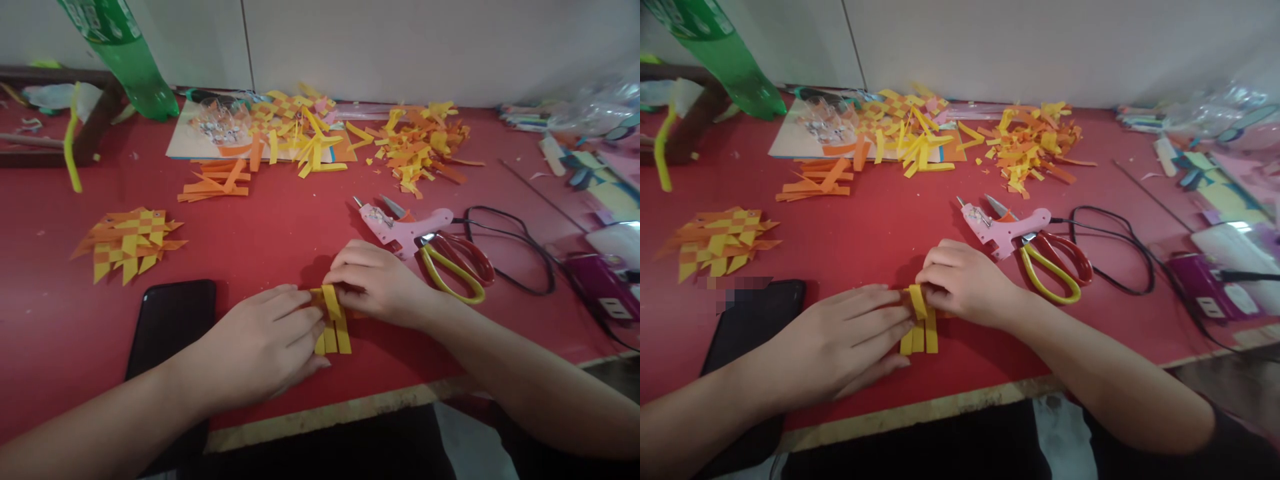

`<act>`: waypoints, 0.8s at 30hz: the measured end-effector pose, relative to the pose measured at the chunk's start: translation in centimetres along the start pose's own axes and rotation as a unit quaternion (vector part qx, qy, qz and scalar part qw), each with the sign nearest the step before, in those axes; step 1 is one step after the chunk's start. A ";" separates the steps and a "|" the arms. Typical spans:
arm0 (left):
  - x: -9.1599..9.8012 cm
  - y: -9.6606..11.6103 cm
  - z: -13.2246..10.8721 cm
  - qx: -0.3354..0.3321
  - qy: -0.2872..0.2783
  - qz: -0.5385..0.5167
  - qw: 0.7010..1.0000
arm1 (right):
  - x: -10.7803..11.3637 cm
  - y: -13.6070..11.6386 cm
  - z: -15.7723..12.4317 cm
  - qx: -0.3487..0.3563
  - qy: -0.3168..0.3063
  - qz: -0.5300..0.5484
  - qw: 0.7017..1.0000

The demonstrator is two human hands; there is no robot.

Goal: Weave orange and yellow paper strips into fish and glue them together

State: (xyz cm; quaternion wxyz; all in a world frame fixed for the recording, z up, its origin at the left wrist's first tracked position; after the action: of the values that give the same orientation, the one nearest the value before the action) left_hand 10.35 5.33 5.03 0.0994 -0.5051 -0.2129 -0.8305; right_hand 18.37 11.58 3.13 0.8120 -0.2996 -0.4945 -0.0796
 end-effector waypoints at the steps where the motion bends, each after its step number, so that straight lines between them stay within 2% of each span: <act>1: 0.0 0.0 0.0 0.001 0.000 0.002 1.000 | 0.1 0.2 0.0 -0.008 0.001 0.000 1.000; 12: -0.5 0.1 0.0 0.006 -0.021 0.008 1.000 | 0.9 1.2 0.0 -0.093 0.031 -0.037 0.994; 14: -0.7 -0.2 0.0 0.021 -0.027 0.017 0.999 | 0.8 1.1 -0.1 -0.093 0.009 -0.036 0.995; 20: -0.4 -1.2 -0.1 0.050 -0.014 0.029 0.998 | 0.3 0.7 -1.0 -0.087 -0.112 0.012 0.990; 24: -0.3 -1.2 0.0 0.048 -0.013 0.031 0.998 | 0.2 1.0 -1.5 -0.112 -0.141 0.025 0.983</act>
State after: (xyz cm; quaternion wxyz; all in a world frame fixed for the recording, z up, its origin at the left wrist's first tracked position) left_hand 10.02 6.34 4.50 0.1465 -0.5173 -0.2379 -0.8089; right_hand 20.04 11.61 2.36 0.6973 -0.4097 -0.5839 -0.0712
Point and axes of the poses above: each hand's wrist, its own z-axis towards the middle knuckle, its own x-axis out of the back of the hand, y = z × x, the point moved 10 cm from there along z, towards the middle knuckle, and after that the axes turned 2 degrees about x, right-handed, at the moved point
